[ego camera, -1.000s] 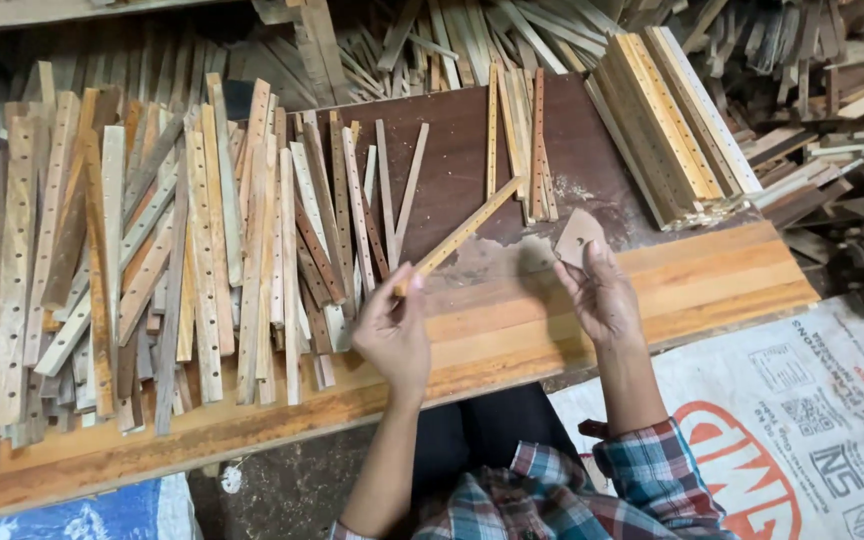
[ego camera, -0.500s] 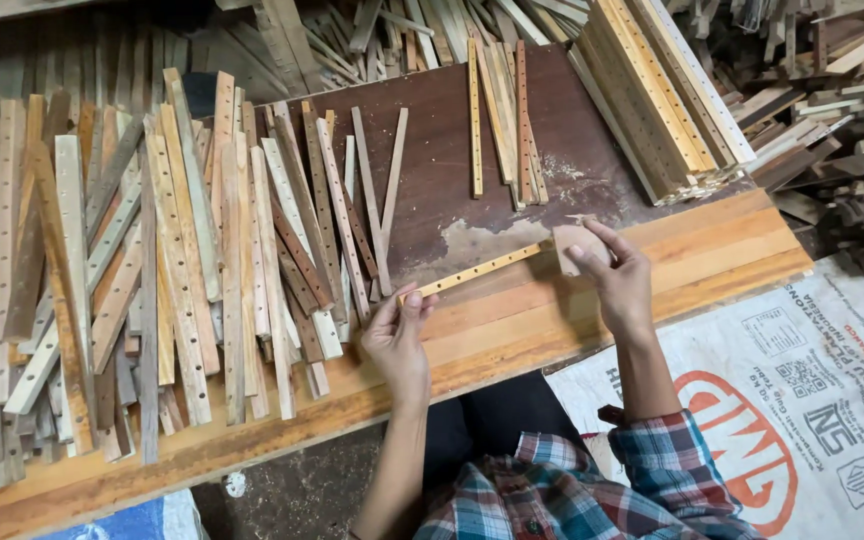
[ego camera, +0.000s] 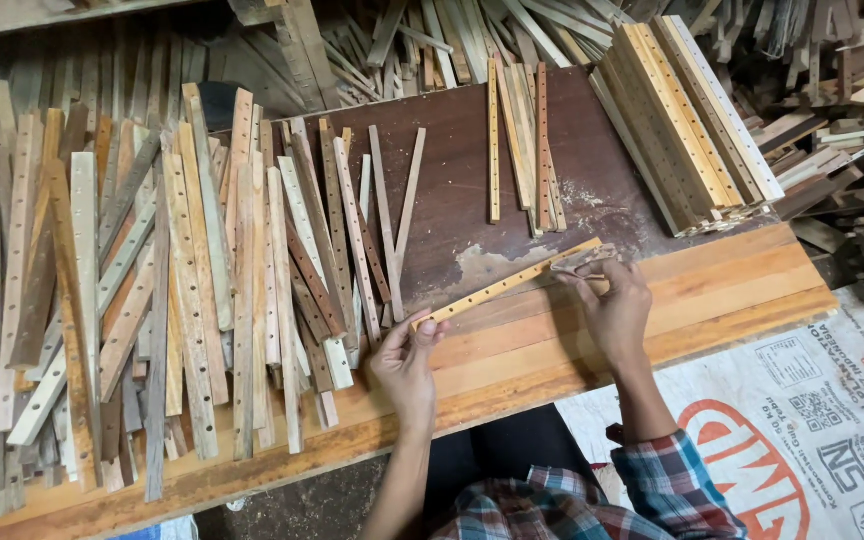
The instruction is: The person sits on the floor in a workshop and sands thin wooden slats with pre-drilled holes. They pick up a slat, rub it with a sanding block, and place it back on the table, repeating this process for several pieces.
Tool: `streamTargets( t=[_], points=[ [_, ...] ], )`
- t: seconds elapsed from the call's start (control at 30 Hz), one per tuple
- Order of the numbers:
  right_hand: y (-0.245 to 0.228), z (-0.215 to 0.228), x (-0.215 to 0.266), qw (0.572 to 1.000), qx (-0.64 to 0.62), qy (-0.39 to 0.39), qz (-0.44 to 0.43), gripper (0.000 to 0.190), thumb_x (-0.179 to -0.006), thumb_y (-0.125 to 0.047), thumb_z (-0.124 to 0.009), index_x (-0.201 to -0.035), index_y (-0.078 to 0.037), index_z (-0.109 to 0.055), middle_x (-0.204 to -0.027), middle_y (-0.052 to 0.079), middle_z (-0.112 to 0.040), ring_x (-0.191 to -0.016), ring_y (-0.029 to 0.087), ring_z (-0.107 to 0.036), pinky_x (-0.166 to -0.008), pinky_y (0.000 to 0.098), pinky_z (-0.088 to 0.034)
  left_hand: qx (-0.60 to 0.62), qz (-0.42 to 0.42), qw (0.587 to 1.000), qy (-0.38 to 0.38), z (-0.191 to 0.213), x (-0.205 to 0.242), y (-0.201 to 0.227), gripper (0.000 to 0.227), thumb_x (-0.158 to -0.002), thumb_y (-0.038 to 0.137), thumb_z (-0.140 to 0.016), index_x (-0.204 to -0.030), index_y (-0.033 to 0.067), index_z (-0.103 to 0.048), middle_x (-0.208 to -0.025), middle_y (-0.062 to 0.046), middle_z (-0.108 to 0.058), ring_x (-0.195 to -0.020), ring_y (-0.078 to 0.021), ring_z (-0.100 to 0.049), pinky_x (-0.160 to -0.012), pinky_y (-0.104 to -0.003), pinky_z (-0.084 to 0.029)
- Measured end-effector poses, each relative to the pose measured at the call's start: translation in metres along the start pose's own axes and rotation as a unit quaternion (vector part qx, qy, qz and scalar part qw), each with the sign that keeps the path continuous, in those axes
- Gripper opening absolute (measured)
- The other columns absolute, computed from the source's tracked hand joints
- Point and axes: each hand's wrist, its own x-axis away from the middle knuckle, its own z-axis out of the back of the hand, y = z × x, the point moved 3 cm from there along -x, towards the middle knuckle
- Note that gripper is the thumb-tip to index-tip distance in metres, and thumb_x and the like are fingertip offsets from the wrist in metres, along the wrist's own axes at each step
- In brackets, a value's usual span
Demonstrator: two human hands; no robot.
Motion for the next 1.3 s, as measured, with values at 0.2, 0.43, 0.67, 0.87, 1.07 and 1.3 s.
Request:
streamTargets(
  t=[0.2, 0.43, 0.67, 0.87, 1.07, 1.3],
  points=[
    [-0.028, 0.015, -0.011, 0.818, -0.513, -0.18, -0.189, 0.043, -0.086, -0.002, -0.072, -0.12, -0.012, -0.049, -0.096, 0.01, -0.077, -0.072, 0.016, -0.075, -0.046, 0.0229, -0.058, 0.006, 0.033, 0.999, -0.005, -0.004, 0.006, 0.007, 0.027, -0.087, 0.004, -0.073, -0.112, -0.0074, -0.072, -0.088, -0.019, -0.074, -0.083, -0.0265, -0.076, -0.077, -0.031, -0.064],
    [-0.086, 0.007, -0.002, 0.894, -0.385, -0.204, -0.104, 0.06, -0.096, 0.003, -0.057, -0.151, -0.019, -0.051, -0.107, 0.01, -0.073, -0.091, 0.015, -0.063, -0.075, 0.0296, -0.056, 0.005, 0.031, 0.999, -0.018, -0.012, 0.011, 0.007, 0.026, -0.088, 0.006, -0.072, -0.111, -0.0061, -0.073, -0.09, -0.02, -0.076, -0.085, -0.0269, -0.076, -0.079, -0.031, -0.063],
    [-0.109, 0.027, 0.01, 0.969, -0.043, -0.233, 0.067, 0.06, -0.081, -0.028, -0.067, -0.141, -0.028, -0.06, -0.153, 0.011, -0.044, -0.127, 0.041, -0.052, -0.104, 0.0525, -0.047, -0.013, 0.038, 0.999, -0.019, -0.017, 0.017, 0.013, 0.028, -0.087, 0.007, -0.074, -0.112, -0.0069, -0.073, -0.09, -0.019, -0.076, -0.084, -0.0262, -0.076, -0.079, -0.032, -0.063],
    [-0.073, -0.01, 0.015, 0.961, 0.135, -0.104, 0.219, 0.047, -0.092, -0.038, -0.065, -0.138, -0.033, -0.063, -0.139, 0.0, -0.058, -0.121, 0.033, -0.053, -0.104, 0.0511, -0.038, -0.015, 0.018, 0.999, -0.027, -0.01, 0.015, 0.002, 0.029, -0.089, 0.004, -0.071, -0.115, -0.0077, -0.071, -0.093, -0.02, -0.075, -0.087, -0.0276, -0.075, -0.081, -0.034, -0.063],
    [-0.151, 0.002, 0.041, 0.941, 0.045, -0.195, 0.274, 0.058, -0.094, -0.014, -0.058, -0.15, -0.024, -0.049, -0.148, 0.001, -0.055, -0.141, 0.026, -0.044, -0.12, 0.0481, -0.028, -0.105, -0.077, 0.991, -0.037, -0.009, 0.01, -0.007, 0.025, -0.086, 0.005, -0.074, -0.11, -0.002, -0.076, -0.089, -0.015, -0.074, -0.087, -0.0255, -0.076, -0.078, -0.035, -0.063],
    [-0.072, -0.009, 0.032, 0.961, 0.041, -0.137, 0.238, 0.053, -0.093, 0.0, -0.055, -0.142, -0.02, -0.06, -0.138, 0.001, -0.065, -0.134, 0.024, -0.054, -0.117, 0.0348, -0.041, -0.161, -0.146, 0.976, 0.004, -0.013, 0.021, 0.008, 0.02, -0.081, 0.009, -0.079, -0.101, 0.0059, -0.081, -0.092, -0.011, -0.082, -0.091, -0.0165, -0.075, -0.082, -0.033, -0.059]
  ],
)
